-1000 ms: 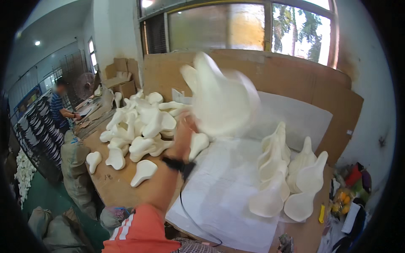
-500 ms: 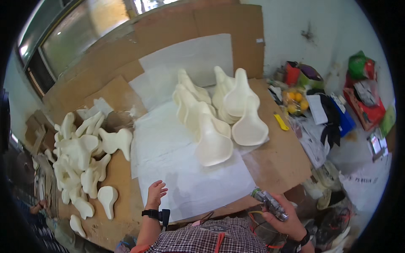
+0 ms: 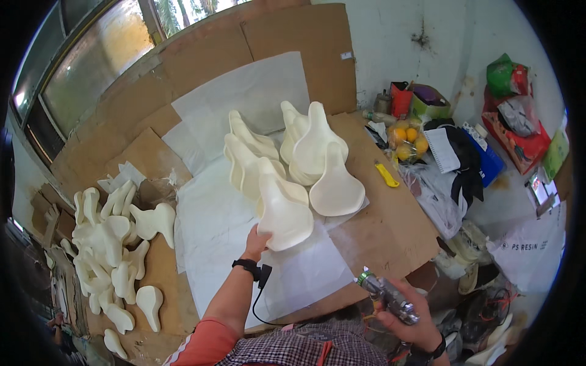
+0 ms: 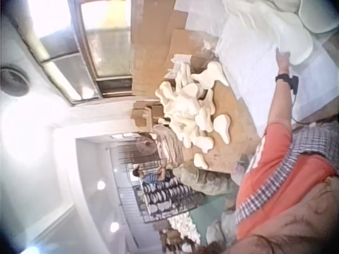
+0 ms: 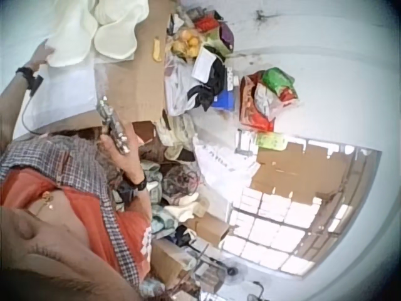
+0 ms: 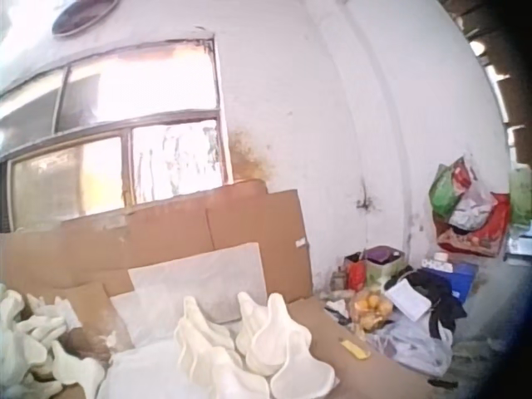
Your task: Removing molded foam saddle components from a transport bag and arranging them on a workstation for inspection or coating.
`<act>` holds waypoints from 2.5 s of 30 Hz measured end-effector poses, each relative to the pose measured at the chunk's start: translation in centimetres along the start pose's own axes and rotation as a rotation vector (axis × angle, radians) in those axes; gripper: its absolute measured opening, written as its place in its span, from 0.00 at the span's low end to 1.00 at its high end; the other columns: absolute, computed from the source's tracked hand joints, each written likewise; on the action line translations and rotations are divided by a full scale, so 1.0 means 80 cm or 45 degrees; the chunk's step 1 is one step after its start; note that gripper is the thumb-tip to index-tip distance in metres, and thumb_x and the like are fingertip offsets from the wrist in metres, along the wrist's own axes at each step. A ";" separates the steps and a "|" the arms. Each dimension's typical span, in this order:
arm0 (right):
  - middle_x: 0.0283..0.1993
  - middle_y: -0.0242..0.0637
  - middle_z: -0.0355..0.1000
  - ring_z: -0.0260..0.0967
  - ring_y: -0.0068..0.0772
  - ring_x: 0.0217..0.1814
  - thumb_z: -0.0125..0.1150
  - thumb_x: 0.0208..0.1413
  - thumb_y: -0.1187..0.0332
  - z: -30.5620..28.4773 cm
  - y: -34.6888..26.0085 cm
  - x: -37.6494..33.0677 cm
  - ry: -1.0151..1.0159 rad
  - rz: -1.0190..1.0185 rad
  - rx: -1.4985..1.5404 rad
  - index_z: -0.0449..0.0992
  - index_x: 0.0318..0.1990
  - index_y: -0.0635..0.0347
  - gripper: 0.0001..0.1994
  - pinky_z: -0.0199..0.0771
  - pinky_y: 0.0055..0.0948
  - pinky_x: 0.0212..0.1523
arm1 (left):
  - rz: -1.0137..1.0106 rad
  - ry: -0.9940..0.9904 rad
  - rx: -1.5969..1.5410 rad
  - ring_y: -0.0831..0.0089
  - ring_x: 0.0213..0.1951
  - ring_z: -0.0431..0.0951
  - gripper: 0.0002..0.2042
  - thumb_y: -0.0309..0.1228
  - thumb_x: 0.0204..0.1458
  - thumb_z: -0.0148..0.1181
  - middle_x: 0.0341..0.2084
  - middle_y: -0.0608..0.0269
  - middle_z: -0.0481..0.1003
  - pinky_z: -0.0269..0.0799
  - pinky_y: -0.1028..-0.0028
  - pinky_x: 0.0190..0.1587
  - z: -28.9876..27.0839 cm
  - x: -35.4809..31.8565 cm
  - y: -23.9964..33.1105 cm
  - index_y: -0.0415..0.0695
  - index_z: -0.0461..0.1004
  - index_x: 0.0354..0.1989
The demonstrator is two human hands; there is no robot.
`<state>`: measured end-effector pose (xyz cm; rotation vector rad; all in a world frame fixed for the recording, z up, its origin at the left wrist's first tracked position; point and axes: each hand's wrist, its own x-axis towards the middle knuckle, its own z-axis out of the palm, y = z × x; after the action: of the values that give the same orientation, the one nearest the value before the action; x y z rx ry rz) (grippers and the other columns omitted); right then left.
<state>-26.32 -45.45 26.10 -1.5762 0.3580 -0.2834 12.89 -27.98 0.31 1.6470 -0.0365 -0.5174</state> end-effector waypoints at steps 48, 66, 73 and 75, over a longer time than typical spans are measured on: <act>0.39 0.31 0.70 0.68 0.18 0.41 0.65 0.49 0.74 -0.083 0.048 0.073 0.488 0.160 0.139 0.62 0.59 0.66 0.28 0.70 0.20 0.44 | 0.020 -0.721 -0.508 0.60 0.58 0.66 0.41 0.23 0.28 0.62 0.55 0.53 0.67 0.60 0.65 0.61 0.081 0.056 0.082 0.36 0.58 0.61; 0.39 0.29 0.71 0.67 0.16 0.40 0.65 0.50 0.74 -0.080 0.058 0.118 0.190 0.087 0.111 0.66 0.57 0.64 0.25 0.70 0.19 0.41 | 1.284 0.698 -0.601 0.60 0.57 0.61 0.23 0.44 0.60 0.44 0.55 0.60 0.62 0.52 0.49 0.62 -0.330 -0.015 0.264 0.48 0.58 0.60; 0.39 0.30 0.71 0.68 0.17 0.41 0.65 0.50 0.73 -0.092 0.030 0.120 0.274 0.134 0.154 0.62 0.59 0.63 0.28 0.70 0.20 0.44 | 0.718 0.263 -0.548 0.69 0.46 0.67 0.24 0.39 0.58 0.50 0.54 0.65 0.63 0.67 0.65 0.46 -0.097 0.089 0.237 0.51 0.58 0.62; 0.39 0.30 0.71 0.68 0.18 0.41 0.65 0.49 0.73 -0.098 0.019 0.118 0.295 0.129 0.194 0.62 0.59 0.63 0.28 0.70 0.20 0.44 | 0.498 -0.010 -0.267 0.68 0.48 0.66 0.31 0.38 0.52 0.56 0.56 0.63 0.62 0.65 0.63 0.50 0.002 0.134 0.226 0.50 0.54 0.65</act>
<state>-20.86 -56.43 24.51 -1.3738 0.5809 -0.4071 27.38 -34.39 14.15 1.3869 -0.2948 -0.2194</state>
